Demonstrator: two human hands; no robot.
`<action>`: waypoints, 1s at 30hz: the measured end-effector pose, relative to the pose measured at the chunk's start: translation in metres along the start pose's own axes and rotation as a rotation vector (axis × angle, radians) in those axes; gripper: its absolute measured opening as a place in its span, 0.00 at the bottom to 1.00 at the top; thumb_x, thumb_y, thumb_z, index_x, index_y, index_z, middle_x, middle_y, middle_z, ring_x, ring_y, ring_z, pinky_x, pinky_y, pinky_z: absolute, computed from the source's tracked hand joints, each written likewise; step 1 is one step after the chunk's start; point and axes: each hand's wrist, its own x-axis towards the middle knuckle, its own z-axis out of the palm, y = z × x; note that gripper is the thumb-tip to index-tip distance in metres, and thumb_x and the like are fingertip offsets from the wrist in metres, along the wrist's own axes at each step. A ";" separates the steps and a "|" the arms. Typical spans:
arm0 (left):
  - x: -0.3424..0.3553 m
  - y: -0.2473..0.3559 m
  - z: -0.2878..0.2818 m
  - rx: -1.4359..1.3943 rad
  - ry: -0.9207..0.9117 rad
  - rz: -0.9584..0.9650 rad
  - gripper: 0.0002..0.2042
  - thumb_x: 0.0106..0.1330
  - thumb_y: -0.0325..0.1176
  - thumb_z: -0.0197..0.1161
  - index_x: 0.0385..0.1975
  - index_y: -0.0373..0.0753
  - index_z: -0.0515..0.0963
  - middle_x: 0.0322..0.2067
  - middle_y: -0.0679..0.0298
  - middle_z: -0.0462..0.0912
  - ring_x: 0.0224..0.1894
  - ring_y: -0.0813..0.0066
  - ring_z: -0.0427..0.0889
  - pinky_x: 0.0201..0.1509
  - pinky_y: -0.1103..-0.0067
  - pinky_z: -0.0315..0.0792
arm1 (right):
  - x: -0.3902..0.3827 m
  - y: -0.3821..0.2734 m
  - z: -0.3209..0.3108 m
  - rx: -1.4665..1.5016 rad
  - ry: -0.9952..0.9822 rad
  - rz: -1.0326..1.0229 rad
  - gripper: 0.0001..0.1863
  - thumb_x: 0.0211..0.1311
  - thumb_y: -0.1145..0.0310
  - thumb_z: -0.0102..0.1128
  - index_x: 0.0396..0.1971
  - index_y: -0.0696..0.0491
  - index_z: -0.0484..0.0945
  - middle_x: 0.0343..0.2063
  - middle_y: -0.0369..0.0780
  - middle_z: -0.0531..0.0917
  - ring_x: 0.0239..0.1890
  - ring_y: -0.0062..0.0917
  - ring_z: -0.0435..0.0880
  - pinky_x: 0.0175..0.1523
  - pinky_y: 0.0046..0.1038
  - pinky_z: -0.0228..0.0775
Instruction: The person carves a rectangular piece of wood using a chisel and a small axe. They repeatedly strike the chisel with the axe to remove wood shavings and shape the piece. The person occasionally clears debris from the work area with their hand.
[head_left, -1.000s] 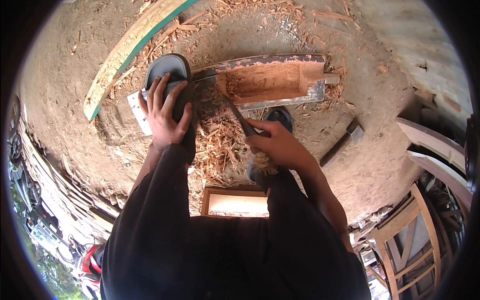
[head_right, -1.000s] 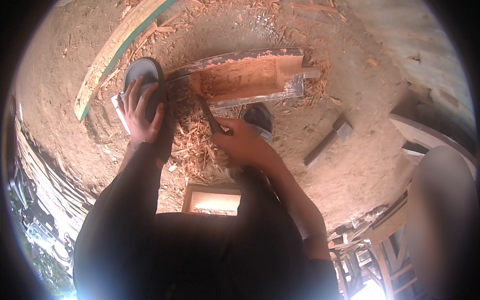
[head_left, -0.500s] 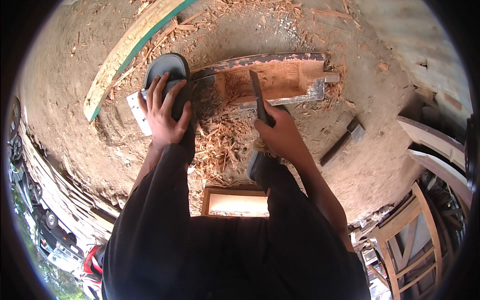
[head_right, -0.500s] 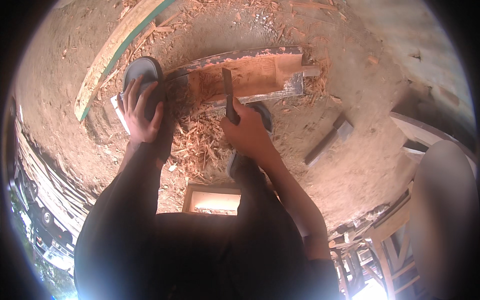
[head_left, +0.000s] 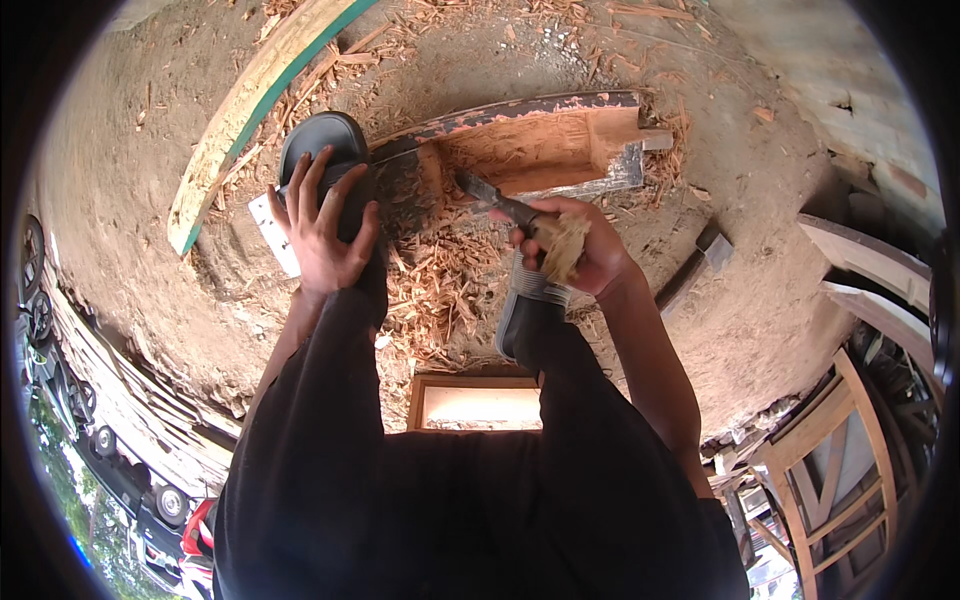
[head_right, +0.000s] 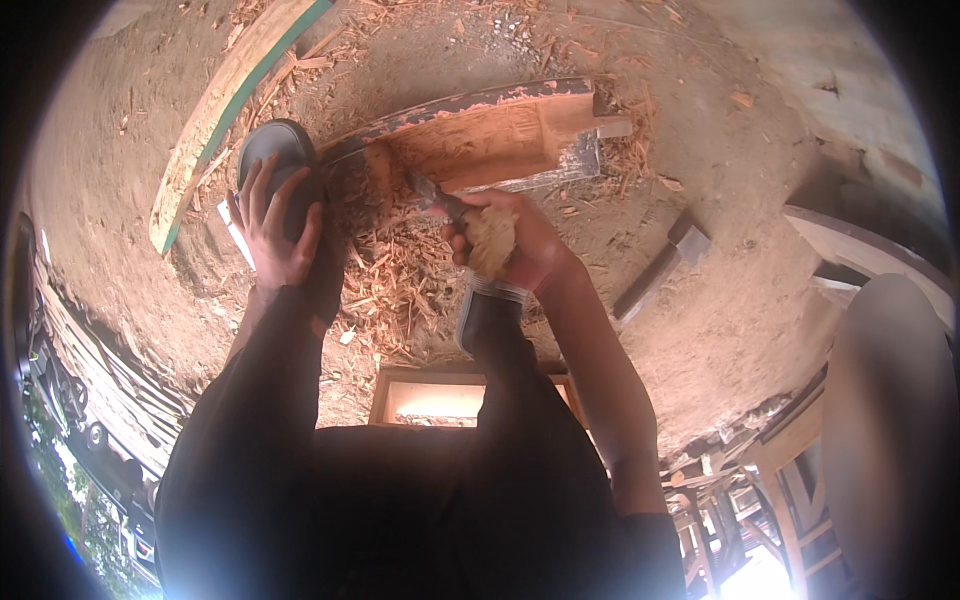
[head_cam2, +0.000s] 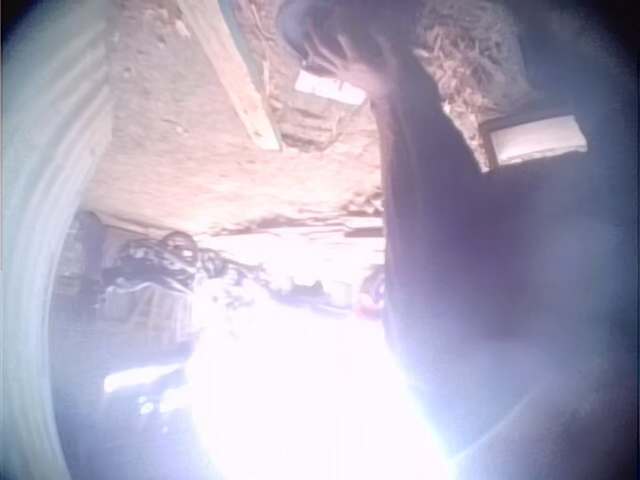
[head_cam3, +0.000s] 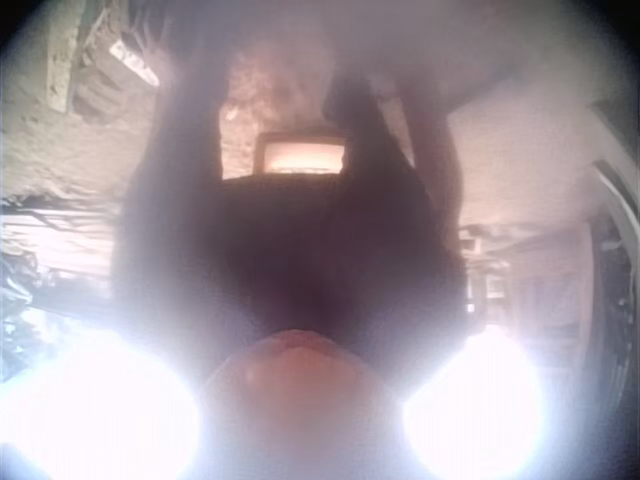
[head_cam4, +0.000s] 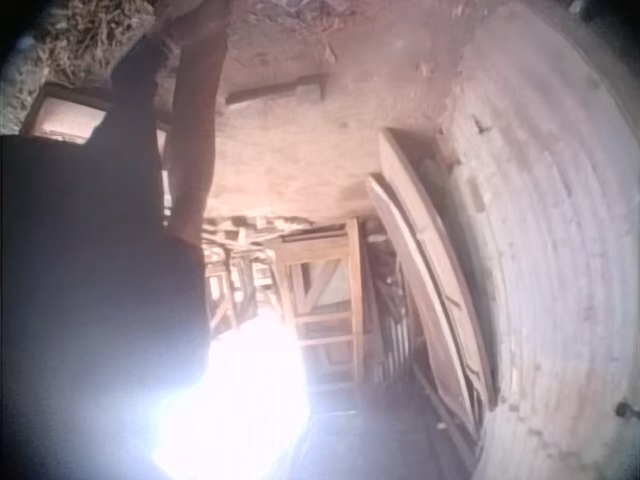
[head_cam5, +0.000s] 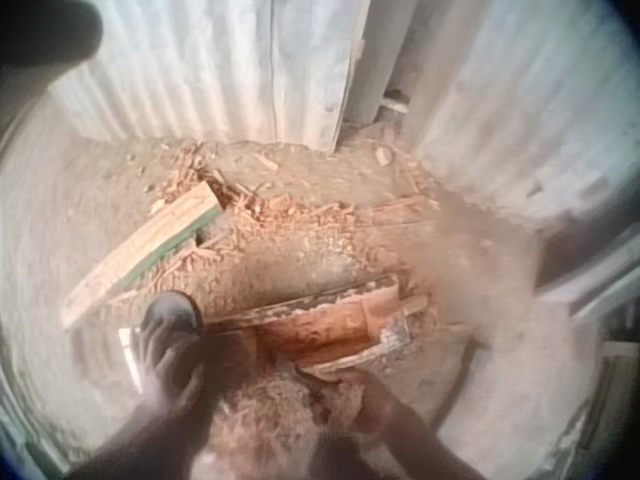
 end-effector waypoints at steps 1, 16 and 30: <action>0.006 0.005 -0.003 0.006 -0.018 0.052 0.21 0.52 0.40 0.66 0.50 0.50 0.79 0.60 0.61 0.70 0.65 0.61 0.64 0.70 0.52 0.39 | 0.000 -0.004 -0.006 0.094 -0.027 0.001 0.24 0.66 0.62 0.47 0.55 0.64 0.70 0.28 0.41 0.80 0.25 0.21 0.78 0.29 0.22 0.72; 0.068 0.154 0.059 -0.761 -0.614 0.422 0.37 0.51 0.32 0.68 0.63 0.38 0.60 0.57 0.50 0.68 0.49 0.49 0.78 0.52 0.64 0.73 | -0.061 -0.035 0.031 -1.429 0.524 -0.155 0.17 0.52 0.69 0.65 0.42 0.61 0.79 0.34 0.43 0.83 0.39 0.25 0.82 0.43 0.28 0.73; 0.094 0.161 0.133 -0.387 -0.400 0.580 0.18 0.53 0.44 0.68 0.31 0.34 0.74 0.24 0.60 0.79 0.29 0.58 0.82 0.37 0.68 0.72 | -0.114 0.068 -0.267 -0.567 1.594 -0.441 0.43 0.51 0.47 0.69 0.60 0.60 0.63 0.52 0.49 0.73 0.52 0.34 0.73 0.50 0.35 0.71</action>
